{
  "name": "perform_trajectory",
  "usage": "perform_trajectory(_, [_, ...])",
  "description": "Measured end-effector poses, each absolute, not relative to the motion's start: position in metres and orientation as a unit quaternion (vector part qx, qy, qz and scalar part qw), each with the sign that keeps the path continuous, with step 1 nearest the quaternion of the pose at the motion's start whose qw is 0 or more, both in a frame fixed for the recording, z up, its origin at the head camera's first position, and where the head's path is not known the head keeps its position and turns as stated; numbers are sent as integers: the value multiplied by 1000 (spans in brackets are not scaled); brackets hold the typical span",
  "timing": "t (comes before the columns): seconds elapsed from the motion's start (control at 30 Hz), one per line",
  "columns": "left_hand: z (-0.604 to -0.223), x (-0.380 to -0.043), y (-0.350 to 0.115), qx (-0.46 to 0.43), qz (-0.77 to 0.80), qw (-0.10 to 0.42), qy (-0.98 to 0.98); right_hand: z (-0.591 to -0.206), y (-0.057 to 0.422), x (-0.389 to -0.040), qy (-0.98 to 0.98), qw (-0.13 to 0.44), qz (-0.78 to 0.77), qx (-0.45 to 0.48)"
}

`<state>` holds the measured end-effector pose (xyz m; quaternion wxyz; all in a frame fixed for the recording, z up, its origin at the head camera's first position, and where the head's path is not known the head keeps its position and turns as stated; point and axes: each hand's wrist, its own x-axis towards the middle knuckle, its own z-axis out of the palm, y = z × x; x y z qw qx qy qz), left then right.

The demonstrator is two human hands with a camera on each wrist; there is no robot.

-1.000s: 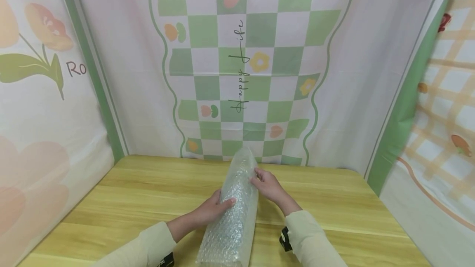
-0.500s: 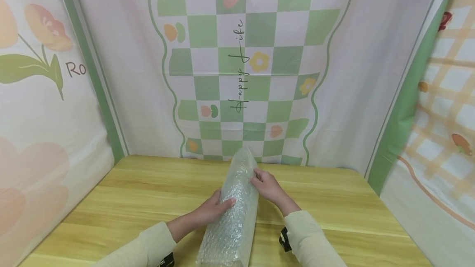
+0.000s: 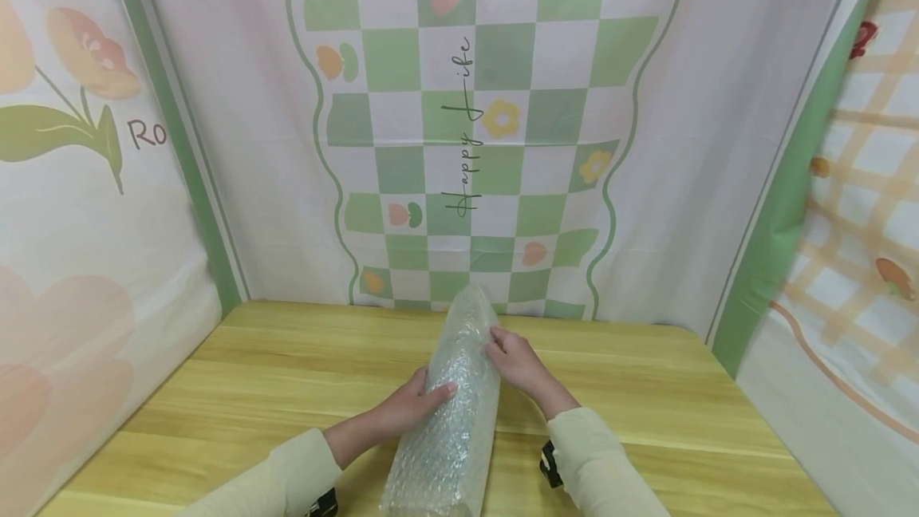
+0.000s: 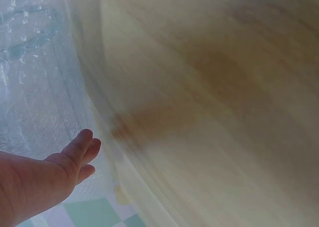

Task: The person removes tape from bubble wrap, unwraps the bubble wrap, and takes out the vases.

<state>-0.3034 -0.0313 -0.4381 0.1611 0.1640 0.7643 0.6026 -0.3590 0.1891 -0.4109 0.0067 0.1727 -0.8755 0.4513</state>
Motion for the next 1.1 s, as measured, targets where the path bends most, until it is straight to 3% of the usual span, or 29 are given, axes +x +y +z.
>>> perform_trajectory(1.1, [-439, -304, -31, 162, 592, 152, 775, -414, 184, -363, -886, 25, 430, 170])
